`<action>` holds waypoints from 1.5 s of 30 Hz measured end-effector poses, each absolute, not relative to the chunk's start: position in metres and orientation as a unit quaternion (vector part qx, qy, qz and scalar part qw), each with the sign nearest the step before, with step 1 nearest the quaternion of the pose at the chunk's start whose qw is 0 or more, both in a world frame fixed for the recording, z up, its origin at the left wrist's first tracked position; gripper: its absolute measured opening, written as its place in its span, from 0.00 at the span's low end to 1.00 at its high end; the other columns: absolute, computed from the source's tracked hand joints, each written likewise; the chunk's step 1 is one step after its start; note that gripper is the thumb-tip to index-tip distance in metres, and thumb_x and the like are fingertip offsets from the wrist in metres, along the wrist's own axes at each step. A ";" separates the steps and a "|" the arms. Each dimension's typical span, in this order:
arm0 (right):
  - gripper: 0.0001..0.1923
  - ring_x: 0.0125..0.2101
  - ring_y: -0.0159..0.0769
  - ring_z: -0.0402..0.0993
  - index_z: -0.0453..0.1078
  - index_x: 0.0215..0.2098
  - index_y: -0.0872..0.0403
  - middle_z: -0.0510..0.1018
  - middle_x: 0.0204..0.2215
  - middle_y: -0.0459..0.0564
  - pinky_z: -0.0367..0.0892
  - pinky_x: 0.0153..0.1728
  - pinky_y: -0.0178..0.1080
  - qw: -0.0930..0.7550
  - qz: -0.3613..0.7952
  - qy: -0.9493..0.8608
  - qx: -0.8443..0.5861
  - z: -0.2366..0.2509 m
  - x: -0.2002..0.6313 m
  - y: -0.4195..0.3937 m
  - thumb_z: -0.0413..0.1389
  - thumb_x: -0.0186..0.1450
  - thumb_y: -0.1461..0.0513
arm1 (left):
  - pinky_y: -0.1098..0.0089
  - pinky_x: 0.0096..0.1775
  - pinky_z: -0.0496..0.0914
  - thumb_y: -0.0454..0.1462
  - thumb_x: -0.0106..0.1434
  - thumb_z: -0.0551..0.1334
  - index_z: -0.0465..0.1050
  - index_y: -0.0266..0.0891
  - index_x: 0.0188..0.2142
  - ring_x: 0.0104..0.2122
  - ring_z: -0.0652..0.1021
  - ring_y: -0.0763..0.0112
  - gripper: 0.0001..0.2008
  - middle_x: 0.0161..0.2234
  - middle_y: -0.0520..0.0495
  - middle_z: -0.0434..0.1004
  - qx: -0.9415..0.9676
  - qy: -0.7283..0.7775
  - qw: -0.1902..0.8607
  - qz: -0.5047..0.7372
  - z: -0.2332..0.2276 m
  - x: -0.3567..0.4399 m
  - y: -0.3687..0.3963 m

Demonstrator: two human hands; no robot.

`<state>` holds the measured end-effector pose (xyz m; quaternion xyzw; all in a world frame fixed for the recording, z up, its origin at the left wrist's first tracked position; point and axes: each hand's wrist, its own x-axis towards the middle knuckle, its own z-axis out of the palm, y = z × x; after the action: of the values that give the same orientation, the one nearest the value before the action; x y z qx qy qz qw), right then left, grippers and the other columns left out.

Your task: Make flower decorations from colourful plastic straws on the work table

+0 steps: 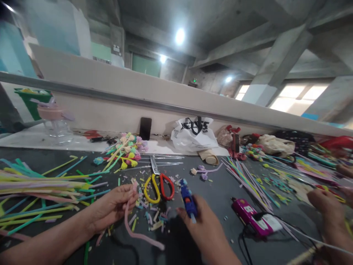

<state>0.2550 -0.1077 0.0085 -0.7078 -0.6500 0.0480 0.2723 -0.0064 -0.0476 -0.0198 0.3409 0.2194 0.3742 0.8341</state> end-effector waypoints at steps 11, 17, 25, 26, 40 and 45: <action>0.23 0.40 0.40 0.68 0.62 0.45 0.59 0.70 0.40 0.56 0.62 0.40 0.38 0.126 0.071 -0.661 -0.736 -0.013 0.327 -0.093 0.56 0.50 0.63 | 0.82 0.12 0.43 0.38 0.47 0.67 0.66 0.34 0.21 0.10 0.55 0.87 0.11 0.16 0.51 0.68 0.385 0.152 0.876 0.245 -0.021 -0.018 -0.053; 0.13 0.42 0.41 0.65 0.67 0.41 0.54 0.72 0.40 0.54 0.57 0.44 0.42 0.188 -0.040 -0.712 -0.675 0.013 0.273 -0.100 0.51 0.57 0.66 | 0.82 0.12 0.46 0.38 0.43 0.69 0.67 0.33 0.20 0.10 0.61 0.84 0.12 0.14 0.49 0.69 0.377 0.159 0.882 0.236 -0.023 -0.018 -0.052; 0.05 0.37 0.42 0.70 0.69 0.31 0.54 0.75 0.32 0.52 0.56 0.36 0.41 0.053 0.044 -0.784 -0.617 -0.005 0.174 -0.079 0.53 0.56 0.65 | 0.83 0.13 0.46 0.35 0.52 0.64 0.67 0.32 0.22 0.09 0.55 0.89 0.08 0.15 0.52 0.67 0.348 0.163 0.886 0.259 -0.022 -0.014 -0.050; 0.04 0.36 0.42 0.70 0.69 0.29 0.55 0.76 0.31 0.52 0.56 0.35 0.41 0.049 0.045 -0.786 -0.615 -0.007 0.173 -0.076 0.53 0.55 0.65 | 0.83 0.13 0.46 0.34 0.54 0.62 0.67 0.32 0.23 0.10 0.55 0.89 0.07 0.15 0.52 0.67 0.345 0.169 0.884 0.265 -0.023 -0.013 -0.050; 0.10 0.24 0.30 0.65 0.69 0.35 0.55 0.70 0.23 0.43 0.60 0.26 0.32 0.508 0.388 -0.547 -0.540 0.017 0.156 -0.072 0.53 0.54 0.62 | 0.82 0.18 0.51 0.33 0.57 0.60 0.66 0.33 0.28 0.14 0.61 0.86 0.04 0.18 0.52 0.66 0.307 0.206 0.872 0.320 -0.028 0.002 -0.051; 0.10 0.25 0.31 0.65 0.71 0.36 0.53 0.71 0.24 0.45 0.61 0.28 0.34 0.515 0.361 -0.564 -0.535 0.008 0.162 -0.073 0.54 0.56 0.62 | 0.81 0.14 0.44 0.35 0.57 0.59 0.65 0.34 0.28 0.10 0.57 0.87 0.05 0.17 0.53 0.67 0.324 0.214 0.868 0.309 -0.029 0.001 -0.050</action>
<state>0.1625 -0.0735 0.0079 -0.5346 -0.5638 0.3614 0.5154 0.0015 -0.0500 -0.0293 0.3236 0.2138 0.3088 0.8684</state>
